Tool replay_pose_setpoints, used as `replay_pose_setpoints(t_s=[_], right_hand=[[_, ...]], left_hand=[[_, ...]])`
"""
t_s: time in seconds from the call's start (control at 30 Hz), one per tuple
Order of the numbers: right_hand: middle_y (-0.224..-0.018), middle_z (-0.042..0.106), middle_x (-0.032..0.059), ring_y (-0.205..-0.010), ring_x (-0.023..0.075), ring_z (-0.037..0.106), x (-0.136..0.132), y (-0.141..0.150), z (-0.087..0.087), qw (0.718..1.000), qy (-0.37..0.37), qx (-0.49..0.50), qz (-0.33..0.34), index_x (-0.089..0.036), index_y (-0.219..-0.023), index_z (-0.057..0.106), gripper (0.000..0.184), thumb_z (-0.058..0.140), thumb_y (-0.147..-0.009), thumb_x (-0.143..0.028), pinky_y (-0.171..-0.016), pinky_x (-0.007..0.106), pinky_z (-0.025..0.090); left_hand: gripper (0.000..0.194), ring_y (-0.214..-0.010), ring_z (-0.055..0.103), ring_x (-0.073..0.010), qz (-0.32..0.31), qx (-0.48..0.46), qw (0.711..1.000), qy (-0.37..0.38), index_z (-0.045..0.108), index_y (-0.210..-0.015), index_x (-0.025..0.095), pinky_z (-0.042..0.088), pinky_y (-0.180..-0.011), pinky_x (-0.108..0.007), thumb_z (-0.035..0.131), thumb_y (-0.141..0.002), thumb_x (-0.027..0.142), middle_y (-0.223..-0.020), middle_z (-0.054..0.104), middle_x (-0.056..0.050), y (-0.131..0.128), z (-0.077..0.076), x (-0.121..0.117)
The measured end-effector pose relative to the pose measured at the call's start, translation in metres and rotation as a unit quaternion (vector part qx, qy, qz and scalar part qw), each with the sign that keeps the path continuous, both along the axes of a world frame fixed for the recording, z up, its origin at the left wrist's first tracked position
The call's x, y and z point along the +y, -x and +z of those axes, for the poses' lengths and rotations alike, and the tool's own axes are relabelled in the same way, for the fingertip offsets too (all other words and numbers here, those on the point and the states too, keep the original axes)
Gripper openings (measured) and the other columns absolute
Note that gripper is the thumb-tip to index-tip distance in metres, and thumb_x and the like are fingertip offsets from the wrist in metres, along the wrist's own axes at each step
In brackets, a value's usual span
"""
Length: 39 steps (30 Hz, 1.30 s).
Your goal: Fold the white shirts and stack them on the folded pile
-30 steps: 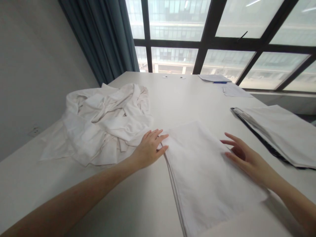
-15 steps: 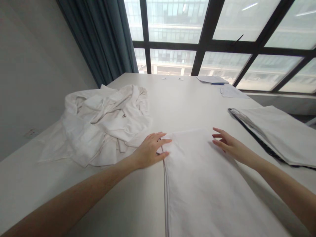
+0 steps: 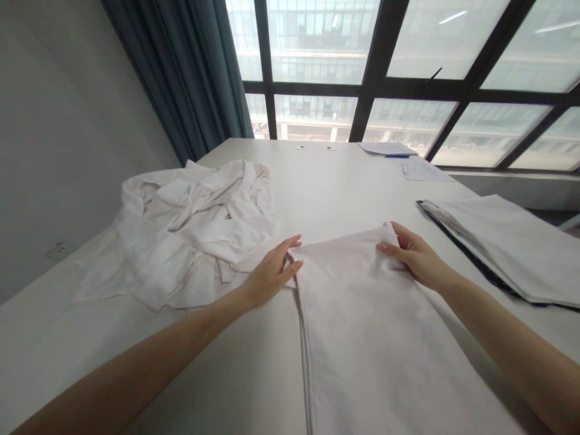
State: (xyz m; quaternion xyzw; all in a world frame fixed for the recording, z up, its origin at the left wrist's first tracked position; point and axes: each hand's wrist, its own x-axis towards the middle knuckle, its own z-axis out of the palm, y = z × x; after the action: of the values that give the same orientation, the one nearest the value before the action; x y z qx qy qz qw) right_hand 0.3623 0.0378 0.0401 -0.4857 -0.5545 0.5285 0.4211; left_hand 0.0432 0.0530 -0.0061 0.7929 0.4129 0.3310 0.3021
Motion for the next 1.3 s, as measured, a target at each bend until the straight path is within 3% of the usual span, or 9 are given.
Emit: replay_pose_setpoints(t_s=[0.2,0.4,0.53,0.7,0.9,1.07,1.2,1.3], right_hand=[[-0.07,0.058,-0.0052,-0.058,0.0097,0.053,-0.004,0.002,0.004,0.998,-0.018,0.067,0.012,-0.024,-0.09,0.057,0.033,0.082,-0.072,-0.035,-0.05,0.018,0.043],[-0.066,0.058,-0.0051,-0.053,0.0102,0.052,-0.004,0.003,0.004,0.997,-0.013,0.079,-0.004,-0.025,-0.086,0.057,0.037,0.086,-0.066,-0.035,-0.046,0.019,0.042],[-0.067,0.059,-0.0055,-0.054,0.0098,0.053,-0.003,0.002,0.002,0.996,-0.008,0.093,-0.015,-0.026,-0.087,0.058,0.037,0.086,-0.066,-0.034,-0.046,0.019,0.042],[-0.069,0.061,-0.0061,-0.056,0.0093,0.056,-0.001,0.002,-0.001,0.993,-0.002,0.113,-0.025,-0.026,-0.089,0.06,0.035,0.086,-0.068,-0.032,-0.048,0.018,0.044],[-0.077,0.067,-0.0026,-0.063,0.0144,0.063,0.001,0.003,-0.002,0.994,0.001,0.106,-0.038,-0.027,-0.09,0.062,0.034,0.084,-0.068,-0.04,-0.055,0.023,0.05],[-0.084,0.07,0.0039,-0.077,0.0244,0.067,0.003,0.006,-0.004,0.994,-0.007,0.079,-0.071,-0.028,-0.091,0.063,0.033,0.075,-0.073,-0.053,-0.064,0.034,0.054],[-0.073,0.064,-0.0005,-0.061,0.0185,0.06,0.005,0.007,-0.004,0.994,-0.036,0.025,-0.105,-0.029,-0.103,0.062,0.037,0.072,-0.076,-0.053,-0.052,0.029,0.047],[-0.065,0.053,-0.004,-0.053,0.0144,0.048,0.006,0.005,-0.002,0.989,-0.098,-0.044,-0.103,-0.031,-0.119,0.059,0.046,0.069,-0.08,-0.053,-0.047,0.027,0.038]], left_hand=[[0.054,-0.103,0.063,-0.0224,0.038,-0.108,0.989,0.092,0.057,-0.129,0.016,0.05,-0.089,-0.031,0.064,-0.083,0.043,-0.117,0.065,-0.01,0.002,0.007,0.003],[0.037,-0.07,0.058,-0.0141,0.031,-0.119,0.984,0.13,0.066,-0.113,0.018,0.046,-0.063,-0.023,0.066,-0.082,0.039,-0.089,0.067,-0.002,0.001,0.011,0.001],[0.025,-0.069,0.054,-0.012,0.037,-0.174,0.978,0.113,0.06,-0.097,0.019,0.042,-0.062,-0.02,0.069,-0.078,0.033,-0.08,0.06,0.002,0.001,0.007,0.004],[0.023,-0.066,0.049,-0.0105,0.031,-0.234,0.965,0.111,0.049,-0.091,0.021,0.038,-0.061,-0.02,0.065,-0.08,0.033,-0.076,0.054,0.005,0.0,0.003,0.007],[0.024,-0.061,0.04,-0.0112,0.042,-0.196,0.976,0.089,0.05,-0.084,0.02,0.032,-0.056,-0.021,0.057,-0.087,0.042,-0.067,0.043,0.006,0.001,0.008,0.007],[0.028,-0.064,0.043,-0.0123,0.066,-0.161,0.982,0.074,0.053,-0.079,0.018,0.036,-0.06,-0.023,0.052,-0.09,0.044,-0.068,0.045,0.004,0.001,0.011,0.006],[0.029,-0.063,0.044,-0.0123,0.084,-0.149,0.982,0.076,0.053,-0.077,0.018,0.036,-0.058,-0.022,0.054,-0.088,0.045,-0.066,0.046,0.004,0.001,0.008,0.008],[0.028,-0.062,0.043,-0.012,0.088,-0.146,0.982,0.075,0.053,-0.077,0.018,0.036,-0.057,-0.022,0.054,-0.088,0.044,-0.065,0.046,0.004,0.002,0.006,0.008]])
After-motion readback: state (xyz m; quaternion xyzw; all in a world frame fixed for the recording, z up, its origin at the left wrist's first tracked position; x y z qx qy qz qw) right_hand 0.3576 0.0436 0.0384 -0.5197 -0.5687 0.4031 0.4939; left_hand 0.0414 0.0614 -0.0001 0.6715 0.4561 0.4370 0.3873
